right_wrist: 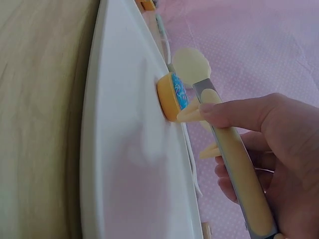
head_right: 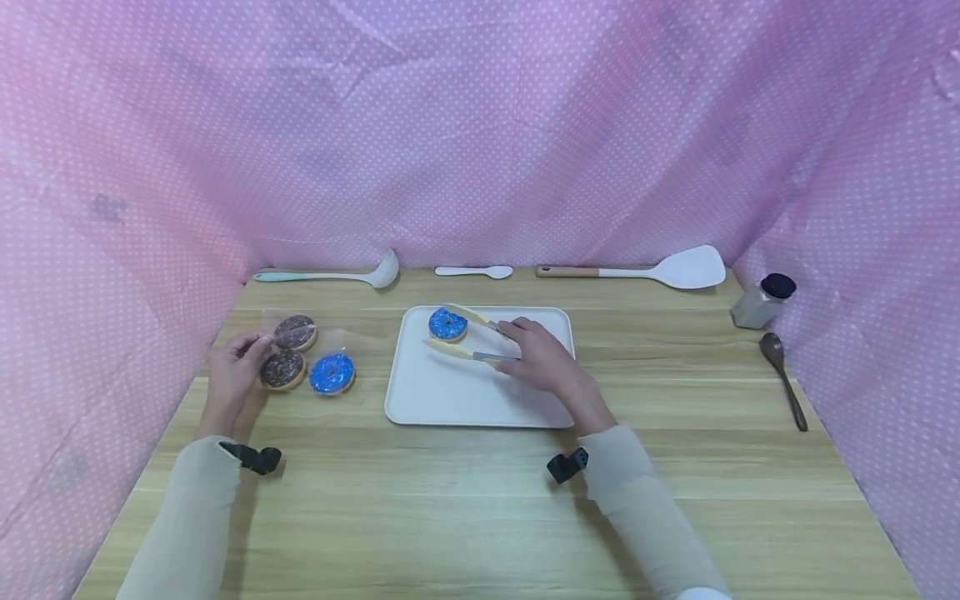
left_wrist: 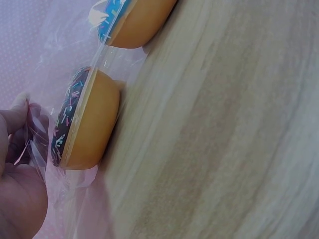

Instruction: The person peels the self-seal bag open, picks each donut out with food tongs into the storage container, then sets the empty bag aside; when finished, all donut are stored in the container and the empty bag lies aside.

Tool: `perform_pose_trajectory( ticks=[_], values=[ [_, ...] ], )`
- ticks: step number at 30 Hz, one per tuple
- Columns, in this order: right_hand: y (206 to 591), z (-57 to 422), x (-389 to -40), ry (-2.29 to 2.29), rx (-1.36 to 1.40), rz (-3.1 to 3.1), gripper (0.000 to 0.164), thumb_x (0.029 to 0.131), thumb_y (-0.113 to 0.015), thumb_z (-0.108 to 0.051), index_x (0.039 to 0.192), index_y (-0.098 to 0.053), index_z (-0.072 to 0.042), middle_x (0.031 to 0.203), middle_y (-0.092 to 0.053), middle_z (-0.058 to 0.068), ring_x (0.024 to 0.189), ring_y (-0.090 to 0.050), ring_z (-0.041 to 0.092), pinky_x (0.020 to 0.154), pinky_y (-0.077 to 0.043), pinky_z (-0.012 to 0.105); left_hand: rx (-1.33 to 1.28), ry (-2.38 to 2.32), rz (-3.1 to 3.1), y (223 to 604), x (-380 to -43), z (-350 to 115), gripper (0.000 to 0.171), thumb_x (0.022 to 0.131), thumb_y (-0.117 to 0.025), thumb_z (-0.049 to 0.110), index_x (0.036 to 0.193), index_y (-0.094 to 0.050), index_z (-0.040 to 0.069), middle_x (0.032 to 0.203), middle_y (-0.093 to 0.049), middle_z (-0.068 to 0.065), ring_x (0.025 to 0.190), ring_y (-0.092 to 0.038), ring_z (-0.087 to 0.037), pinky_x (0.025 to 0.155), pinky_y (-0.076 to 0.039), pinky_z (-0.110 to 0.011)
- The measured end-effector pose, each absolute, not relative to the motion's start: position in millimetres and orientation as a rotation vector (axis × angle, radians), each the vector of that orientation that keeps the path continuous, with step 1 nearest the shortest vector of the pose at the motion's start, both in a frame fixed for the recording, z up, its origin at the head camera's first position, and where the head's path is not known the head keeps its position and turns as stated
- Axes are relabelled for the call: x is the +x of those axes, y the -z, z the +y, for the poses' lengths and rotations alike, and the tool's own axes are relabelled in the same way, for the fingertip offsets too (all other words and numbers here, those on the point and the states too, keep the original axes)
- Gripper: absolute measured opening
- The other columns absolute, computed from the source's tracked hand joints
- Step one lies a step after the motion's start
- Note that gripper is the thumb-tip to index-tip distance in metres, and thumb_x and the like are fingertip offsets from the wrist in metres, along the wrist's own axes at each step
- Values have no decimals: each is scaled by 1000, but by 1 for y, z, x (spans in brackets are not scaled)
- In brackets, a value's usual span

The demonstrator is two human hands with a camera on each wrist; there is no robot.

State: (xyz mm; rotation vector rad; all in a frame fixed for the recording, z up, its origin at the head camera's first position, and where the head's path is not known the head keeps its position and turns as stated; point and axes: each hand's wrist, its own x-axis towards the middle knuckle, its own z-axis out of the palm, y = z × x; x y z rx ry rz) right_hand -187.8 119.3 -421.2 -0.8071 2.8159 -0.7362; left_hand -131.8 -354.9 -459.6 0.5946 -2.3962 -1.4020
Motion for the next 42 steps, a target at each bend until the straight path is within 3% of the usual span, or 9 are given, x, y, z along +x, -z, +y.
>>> perform_pose_trajectory(
  ticks=[6, 31, 42],
  values=[
    [417, 103, -188, 754, -890, 2801, 68, 82, -75, -34, 139, -49, -8, 128, -56, 12, 116, -53, 27, 102, -44, 44, 616, 1383, -2416, 459, -132, -355, 38, 96, -55, 35, 115, -64, 3, 106, -61, 1, 89, -55, 3, 78, -46, -8],
    [414, 23, -182, 564, -1108, 2636, 65, 83, -75, -33, 139, -49, -14, 140, -50, 8, 129, -46, 23, 105, -43, 40, 598, 1372, -2418, 458, -133, -355, 40, 95, -55, 35, 114, -64, 1, 99, -60, 7, 87, -54, 4, 76, -45, -7],
    [412, 3, -186, 433, -1176, 2592, 60, 83, -74, -30, 137, -52, -16, 132, -55, 3, 119, -52, 18, 96, -49, 36, 545, 1376, -2370, 461, -133, -355, 35, 95, -59, 29, 110, -66, -1, 91, -59, 15, 84, -55, 5, 74, -45, -7]
  ],
)
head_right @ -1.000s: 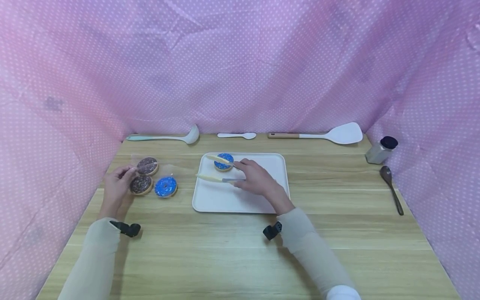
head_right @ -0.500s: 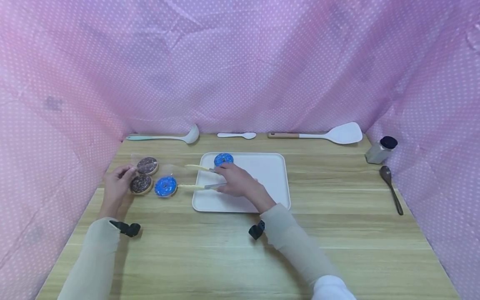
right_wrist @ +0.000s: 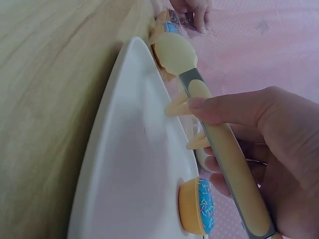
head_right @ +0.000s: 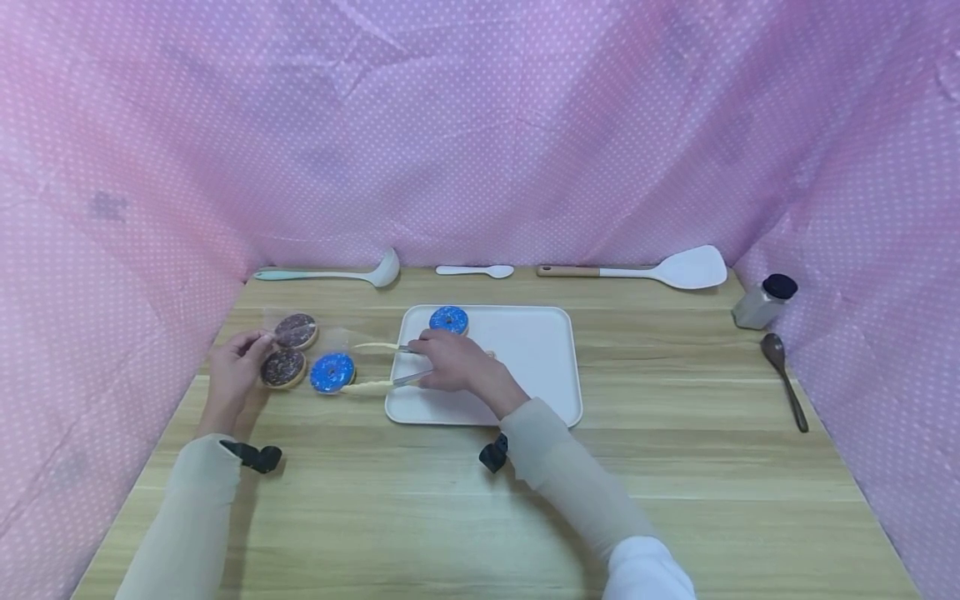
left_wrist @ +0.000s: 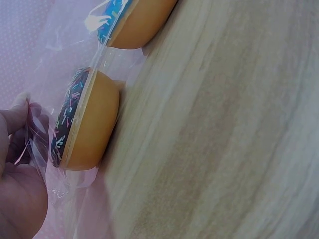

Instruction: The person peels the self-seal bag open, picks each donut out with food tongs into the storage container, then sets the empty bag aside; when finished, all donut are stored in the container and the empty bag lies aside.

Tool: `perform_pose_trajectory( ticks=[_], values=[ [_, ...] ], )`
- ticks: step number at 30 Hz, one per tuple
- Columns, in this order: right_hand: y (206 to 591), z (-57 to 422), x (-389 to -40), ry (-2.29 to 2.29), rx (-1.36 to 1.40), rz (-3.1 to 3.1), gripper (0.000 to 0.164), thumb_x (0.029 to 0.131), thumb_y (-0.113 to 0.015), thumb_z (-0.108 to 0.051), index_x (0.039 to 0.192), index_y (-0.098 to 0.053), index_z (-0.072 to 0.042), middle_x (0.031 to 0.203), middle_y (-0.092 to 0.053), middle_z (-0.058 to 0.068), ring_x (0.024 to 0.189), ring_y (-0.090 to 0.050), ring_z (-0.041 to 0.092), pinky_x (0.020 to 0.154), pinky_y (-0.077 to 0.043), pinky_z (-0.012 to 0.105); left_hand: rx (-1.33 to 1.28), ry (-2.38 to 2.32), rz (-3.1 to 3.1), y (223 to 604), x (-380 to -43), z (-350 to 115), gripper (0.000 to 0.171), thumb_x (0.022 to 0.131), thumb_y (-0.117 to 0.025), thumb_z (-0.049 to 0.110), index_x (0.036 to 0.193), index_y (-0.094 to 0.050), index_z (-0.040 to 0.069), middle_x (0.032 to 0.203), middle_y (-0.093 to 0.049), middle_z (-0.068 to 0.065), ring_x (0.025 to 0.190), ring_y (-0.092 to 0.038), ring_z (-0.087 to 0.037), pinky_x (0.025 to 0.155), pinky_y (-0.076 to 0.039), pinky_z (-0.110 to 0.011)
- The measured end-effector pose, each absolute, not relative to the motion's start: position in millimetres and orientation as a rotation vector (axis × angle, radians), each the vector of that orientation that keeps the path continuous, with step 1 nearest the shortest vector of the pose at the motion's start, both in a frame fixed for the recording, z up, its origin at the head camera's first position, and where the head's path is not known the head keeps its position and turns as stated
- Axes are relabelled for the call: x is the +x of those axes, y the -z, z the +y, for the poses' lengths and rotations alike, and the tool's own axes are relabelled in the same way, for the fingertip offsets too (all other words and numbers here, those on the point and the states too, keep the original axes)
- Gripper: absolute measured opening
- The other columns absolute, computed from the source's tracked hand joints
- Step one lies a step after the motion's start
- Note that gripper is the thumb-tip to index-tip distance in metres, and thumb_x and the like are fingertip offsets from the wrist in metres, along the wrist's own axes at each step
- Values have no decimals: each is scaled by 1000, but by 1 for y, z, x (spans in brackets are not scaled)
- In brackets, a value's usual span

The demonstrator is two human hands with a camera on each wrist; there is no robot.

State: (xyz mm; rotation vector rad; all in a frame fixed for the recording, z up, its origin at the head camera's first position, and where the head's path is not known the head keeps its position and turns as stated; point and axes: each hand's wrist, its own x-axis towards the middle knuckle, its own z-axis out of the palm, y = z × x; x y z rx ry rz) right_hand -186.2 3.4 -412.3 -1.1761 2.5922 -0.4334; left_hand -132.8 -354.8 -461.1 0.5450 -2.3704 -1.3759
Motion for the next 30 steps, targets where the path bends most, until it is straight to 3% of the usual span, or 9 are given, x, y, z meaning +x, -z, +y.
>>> perform_pose_trajectory(
  ticks=[17, 30],
  values=[
    [416, -11, -197, 402, -1253, 2535, 59, 83, -73, -22, 138, -52, -15, 131, -56, 4, 120, -52, 20, 102, -44, 36, 547, 1390, -2389, 460, -133, -353, 33, 96, -57, 28, 109, -66, 0, 107, -65, -7, 84, -57, 6, 74, -47, -7],
    [418, 1, -192, 439, -1223, 2573, 58, 84, -72, -24, 138, -51, -15, 131, -56, 4, 119, -52, 19, 99, -47, 35, 559, 1340, -2406, 458, -132, -353, 34, 96, -57, 31, 109, -67, 1, 100, -63, 4, 85, -54, 6, 74, -45, -7]
  ],
)
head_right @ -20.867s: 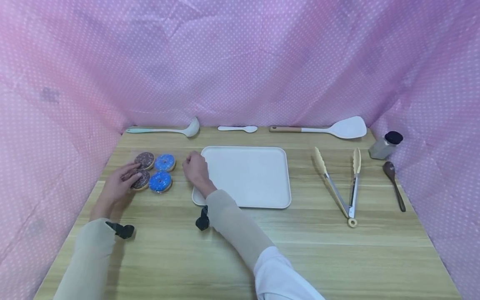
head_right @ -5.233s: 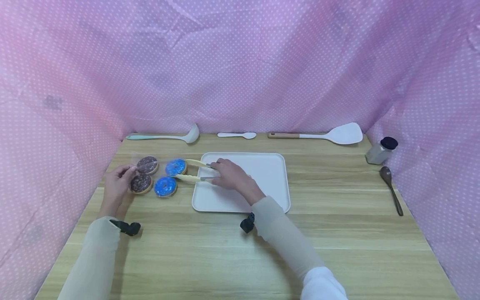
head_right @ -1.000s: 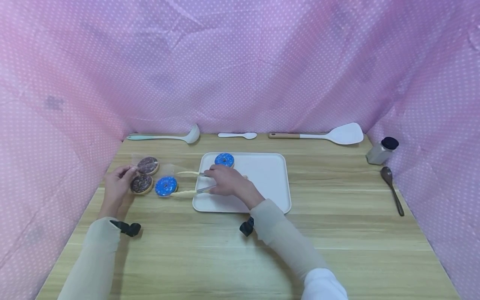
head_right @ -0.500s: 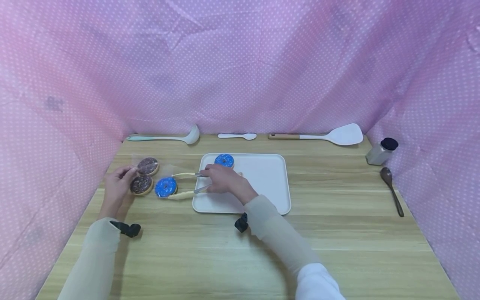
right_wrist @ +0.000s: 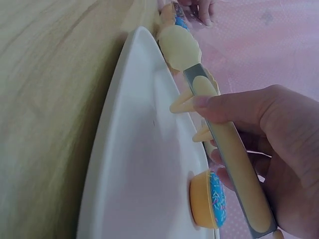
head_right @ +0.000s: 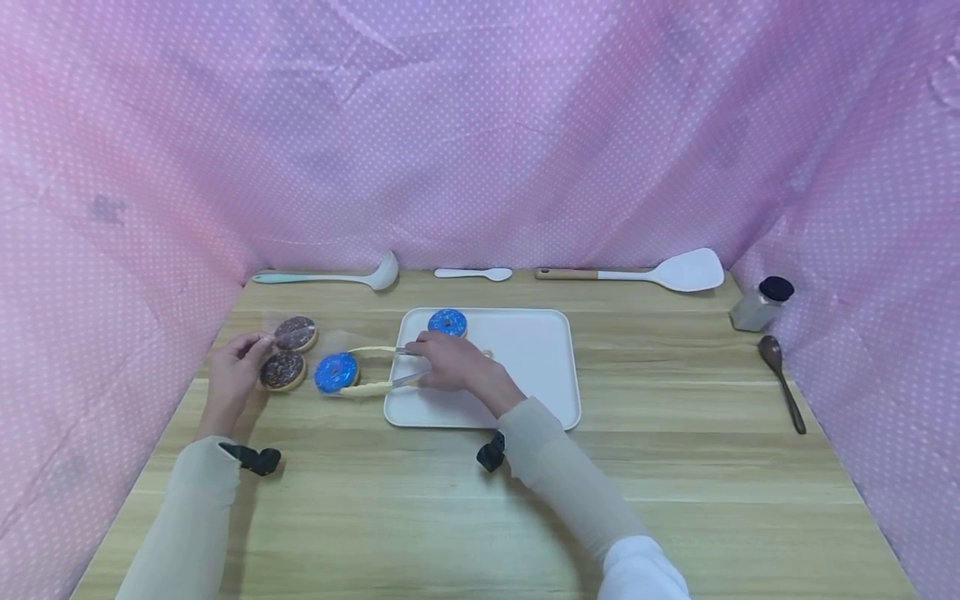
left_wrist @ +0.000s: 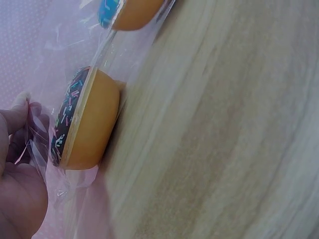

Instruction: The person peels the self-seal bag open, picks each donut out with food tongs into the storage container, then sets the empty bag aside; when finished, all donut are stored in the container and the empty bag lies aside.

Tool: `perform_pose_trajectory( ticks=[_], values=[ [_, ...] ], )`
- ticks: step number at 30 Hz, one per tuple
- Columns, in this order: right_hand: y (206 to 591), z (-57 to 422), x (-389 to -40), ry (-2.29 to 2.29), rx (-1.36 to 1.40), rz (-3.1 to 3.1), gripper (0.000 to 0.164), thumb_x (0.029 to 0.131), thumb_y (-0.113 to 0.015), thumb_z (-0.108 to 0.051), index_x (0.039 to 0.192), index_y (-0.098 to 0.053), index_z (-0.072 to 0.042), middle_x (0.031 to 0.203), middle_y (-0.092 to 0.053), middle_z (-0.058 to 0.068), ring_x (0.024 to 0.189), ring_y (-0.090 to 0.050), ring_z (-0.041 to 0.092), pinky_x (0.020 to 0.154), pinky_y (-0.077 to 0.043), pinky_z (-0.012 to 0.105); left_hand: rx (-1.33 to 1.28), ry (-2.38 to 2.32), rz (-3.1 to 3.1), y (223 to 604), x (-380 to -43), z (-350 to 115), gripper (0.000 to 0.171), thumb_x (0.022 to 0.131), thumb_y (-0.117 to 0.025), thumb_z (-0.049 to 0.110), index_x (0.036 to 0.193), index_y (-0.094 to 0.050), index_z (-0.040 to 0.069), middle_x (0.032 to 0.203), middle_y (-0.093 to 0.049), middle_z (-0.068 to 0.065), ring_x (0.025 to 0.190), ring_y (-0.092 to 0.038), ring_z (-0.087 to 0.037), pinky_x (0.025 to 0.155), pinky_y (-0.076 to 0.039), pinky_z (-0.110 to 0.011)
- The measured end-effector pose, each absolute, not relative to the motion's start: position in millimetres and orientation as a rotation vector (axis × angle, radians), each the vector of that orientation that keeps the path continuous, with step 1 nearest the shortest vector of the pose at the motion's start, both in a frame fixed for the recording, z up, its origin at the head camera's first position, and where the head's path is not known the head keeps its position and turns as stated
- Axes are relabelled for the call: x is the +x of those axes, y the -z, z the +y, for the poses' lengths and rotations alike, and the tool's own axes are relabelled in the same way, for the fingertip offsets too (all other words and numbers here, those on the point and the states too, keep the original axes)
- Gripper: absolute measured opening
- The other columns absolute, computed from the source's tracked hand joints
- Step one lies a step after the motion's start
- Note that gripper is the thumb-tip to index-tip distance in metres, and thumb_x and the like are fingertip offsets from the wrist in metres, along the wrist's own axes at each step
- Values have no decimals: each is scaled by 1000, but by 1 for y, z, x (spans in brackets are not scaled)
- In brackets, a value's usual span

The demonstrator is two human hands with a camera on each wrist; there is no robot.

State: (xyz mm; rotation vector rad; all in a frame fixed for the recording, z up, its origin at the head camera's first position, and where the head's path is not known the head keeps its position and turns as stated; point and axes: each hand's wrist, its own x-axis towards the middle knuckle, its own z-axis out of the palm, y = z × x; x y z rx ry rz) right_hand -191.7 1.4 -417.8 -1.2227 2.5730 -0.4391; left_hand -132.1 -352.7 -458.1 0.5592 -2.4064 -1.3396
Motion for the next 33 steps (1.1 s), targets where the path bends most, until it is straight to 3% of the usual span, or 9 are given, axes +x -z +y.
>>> perform_pose_trajectory(
  ticks=[8, 16, 33],
  values=[
    [417, 22, -189, 519, -1146, 2589, 60, 85, -72, -27, 139, -50, -15, 145, -46, 9, 134, -42, 25, 110, -38, 40, 542, 1355, -2383, 459, -133, -353, 34, 95, -58, 30, 108, -66, 0, 92, -60, 16, 84, -55, 6, 73, -45, -6],
    [417, 49, -189, 574, -1072, 2631, 62, 84, -73, -29, 140, -49, -20, 139, -51, 4, 126, -48, 21, 104, -44, 40, 581, 1363, -2410, 460, -133, -354, 39, 95, -57, 37, 112, -65, 3, 99, -60, 12, 89, -53, 5, 76, -44, -7],
    [412, 110, -196, 750, -939, 2747, 64, 83, -74, -30, 140, -49, -12, 134, -54, 10, 123, -51, 28, 104, -43, 45, 546, 1416, -2350, 460, -134, -353, 35, 94, -59, 29, 109, -65, -2, 91, -61, 13, 81, -58, 6, 71, -48, -6]
  ],
)
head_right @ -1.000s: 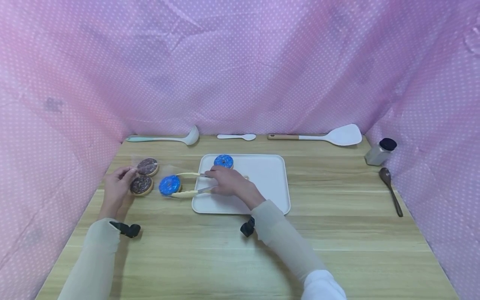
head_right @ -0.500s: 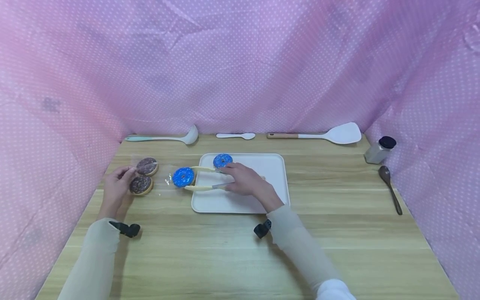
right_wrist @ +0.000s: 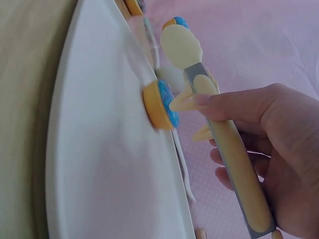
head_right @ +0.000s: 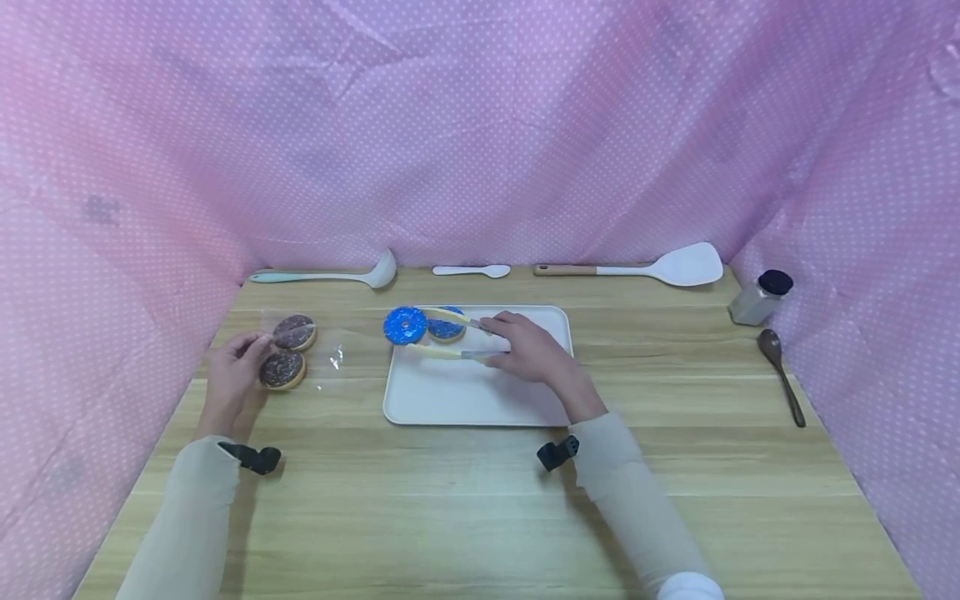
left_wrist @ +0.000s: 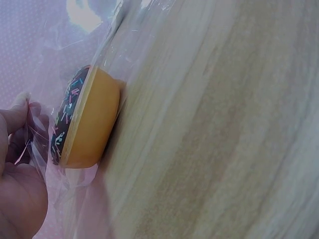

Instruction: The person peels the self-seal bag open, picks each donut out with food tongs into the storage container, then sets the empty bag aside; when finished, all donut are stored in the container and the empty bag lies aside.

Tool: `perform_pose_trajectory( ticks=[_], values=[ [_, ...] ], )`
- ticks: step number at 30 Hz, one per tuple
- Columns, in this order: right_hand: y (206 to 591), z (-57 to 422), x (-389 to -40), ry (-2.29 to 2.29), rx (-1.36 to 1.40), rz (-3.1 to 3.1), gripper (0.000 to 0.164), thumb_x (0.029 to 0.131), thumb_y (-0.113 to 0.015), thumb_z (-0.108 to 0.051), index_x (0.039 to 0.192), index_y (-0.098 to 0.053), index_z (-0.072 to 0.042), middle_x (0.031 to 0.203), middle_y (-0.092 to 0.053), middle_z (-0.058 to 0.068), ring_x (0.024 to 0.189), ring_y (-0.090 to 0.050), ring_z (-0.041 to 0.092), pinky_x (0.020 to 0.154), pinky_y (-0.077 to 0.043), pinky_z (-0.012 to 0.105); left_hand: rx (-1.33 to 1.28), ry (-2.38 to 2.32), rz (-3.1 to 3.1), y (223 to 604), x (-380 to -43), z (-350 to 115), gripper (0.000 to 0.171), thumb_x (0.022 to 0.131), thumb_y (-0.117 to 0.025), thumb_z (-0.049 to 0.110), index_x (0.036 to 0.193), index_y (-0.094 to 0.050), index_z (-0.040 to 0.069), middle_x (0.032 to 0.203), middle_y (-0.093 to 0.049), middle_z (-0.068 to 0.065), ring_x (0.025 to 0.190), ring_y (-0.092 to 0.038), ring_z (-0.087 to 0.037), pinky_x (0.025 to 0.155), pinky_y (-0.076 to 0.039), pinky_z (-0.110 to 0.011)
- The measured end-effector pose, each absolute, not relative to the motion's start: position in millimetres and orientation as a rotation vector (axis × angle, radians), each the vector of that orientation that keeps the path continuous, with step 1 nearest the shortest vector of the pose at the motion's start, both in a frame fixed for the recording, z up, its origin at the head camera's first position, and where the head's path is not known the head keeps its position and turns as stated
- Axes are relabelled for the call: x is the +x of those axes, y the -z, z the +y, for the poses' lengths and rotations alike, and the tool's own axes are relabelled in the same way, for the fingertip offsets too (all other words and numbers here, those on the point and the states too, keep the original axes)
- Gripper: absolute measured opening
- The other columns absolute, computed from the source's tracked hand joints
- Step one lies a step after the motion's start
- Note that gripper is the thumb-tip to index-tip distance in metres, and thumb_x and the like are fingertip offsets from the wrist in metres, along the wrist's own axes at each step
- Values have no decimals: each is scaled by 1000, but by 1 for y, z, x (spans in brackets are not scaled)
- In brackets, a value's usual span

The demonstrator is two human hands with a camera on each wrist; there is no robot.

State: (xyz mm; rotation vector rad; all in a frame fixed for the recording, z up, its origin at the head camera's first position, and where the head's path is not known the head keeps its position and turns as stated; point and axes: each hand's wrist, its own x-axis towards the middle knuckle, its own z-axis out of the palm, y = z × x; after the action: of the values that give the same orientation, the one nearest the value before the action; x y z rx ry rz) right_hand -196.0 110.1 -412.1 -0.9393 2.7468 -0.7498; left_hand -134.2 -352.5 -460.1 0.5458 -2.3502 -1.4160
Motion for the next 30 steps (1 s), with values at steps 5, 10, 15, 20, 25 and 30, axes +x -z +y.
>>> perform_pose_trajectory(
  ticks=[5, 10, 15, 20, 25, 30],
  values=[
    [413, 130, -198, 768, -891, 2784, 66, 83, -75, -30, 140, -49, -10, 133, -55, 12, 122, -51, 30, 103, -43, 47, 538, 1421, -2350, 460, -134, -352, 34, 95, -59, 28, 109, -65, -2, 90, -61, 14, 81, -58, 7, 72, -48, -7],
    [414, 150, -198, 784, -853, 2811, 67, 83, -75, -30, 140, -48, -8, 131, -55, 13, 118, -52, 31, 100, -45, 48, 552, 1417, -2352, 460, -134, -352, 34, 95, -59, 28, 110, -65, -2, 94, -62, 10, 82, -58, 7, 73, -48, -6],
    [417, 169, -197, 809, -800, 2806, 67, 84, -74, -28, 141, -46, -5, 133, -52, 16, 120, -51, 34, 101, -42, 51, 577, 1408, -2366, 460, -135, -352, 31, 95, -58, 29, 109, -67, 3, 106, -65, 1, 85, -56, 5, 73, -47, -6],
    [421, 188, -195, 810, -706, 2791, 69, 85, -73, -28, 142, -43, -5, 143, -41, 25, 130, -40, 43, 107, -34, 57, 572, 1414, -2357, 460, -136, -352, 27, 95, -58, 28, 107, -68, 6, 108, -65, -2, 86, -57, 4, 73, -47, -6],
    [427, 207, -193, 827, -683, 2789, 68, 85, -73, -25, 141, -43, -2, 135, -48, 22, 122, -48, 39, 103, -39, 55, 580, 1403, -2374, 458, -135, -351, 33, 95, -58, 29, 111, -66, 1, 105, -64, 0, 85, -56, 5, 74, -48, -7],
    [433, 219, -192, 813, -673, 2803, 68, 84, -74, -25, 140, -44, 0, 134, -49, 21, 120, -49, 39, 101, -40, 55, 579, 1419, -2357, 458, -134, -351, 34, 95, -58, 27, 112, -65, -2, 95, -61, 10, 83, -57, 6, 75, -49, -7]
  ],
)
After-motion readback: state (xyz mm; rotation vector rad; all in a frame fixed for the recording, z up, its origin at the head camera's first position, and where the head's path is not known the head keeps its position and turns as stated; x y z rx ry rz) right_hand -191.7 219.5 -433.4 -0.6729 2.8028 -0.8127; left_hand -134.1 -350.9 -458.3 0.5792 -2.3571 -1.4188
